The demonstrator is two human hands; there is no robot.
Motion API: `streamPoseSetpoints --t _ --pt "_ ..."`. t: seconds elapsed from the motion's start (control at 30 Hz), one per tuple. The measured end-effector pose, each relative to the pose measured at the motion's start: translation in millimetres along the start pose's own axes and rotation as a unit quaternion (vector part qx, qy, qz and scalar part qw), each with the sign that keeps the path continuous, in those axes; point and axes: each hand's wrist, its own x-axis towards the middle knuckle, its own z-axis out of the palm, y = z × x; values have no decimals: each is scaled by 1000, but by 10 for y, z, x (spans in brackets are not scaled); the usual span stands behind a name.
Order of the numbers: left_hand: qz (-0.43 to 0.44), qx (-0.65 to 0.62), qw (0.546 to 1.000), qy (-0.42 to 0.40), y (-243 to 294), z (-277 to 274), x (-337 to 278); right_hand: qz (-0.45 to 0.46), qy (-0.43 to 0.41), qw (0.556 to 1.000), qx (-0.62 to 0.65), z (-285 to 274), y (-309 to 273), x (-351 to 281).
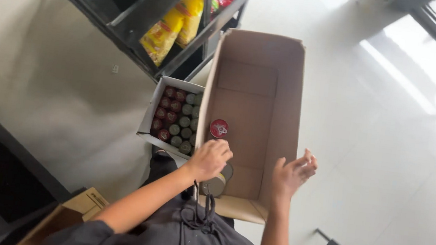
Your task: Transferring canned goods from a bulk container into a smaller box and onto display shelves.
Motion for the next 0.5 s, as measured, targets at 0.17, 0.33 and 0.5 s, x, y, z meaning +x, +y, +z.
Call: streamPoseSetpoints --t 0.17,0.33,0.5 --pt "-242 29 939 242 -74 -317 -251 110 -268 956 -48 472 746 248" --pt "-472 -213 842 151 -484 684 -556 69 -244 964 -77 247 572 133" --pt "-405 -134 900 94 -476 329 -634 54 -206 977 -17 -277 49 -123"
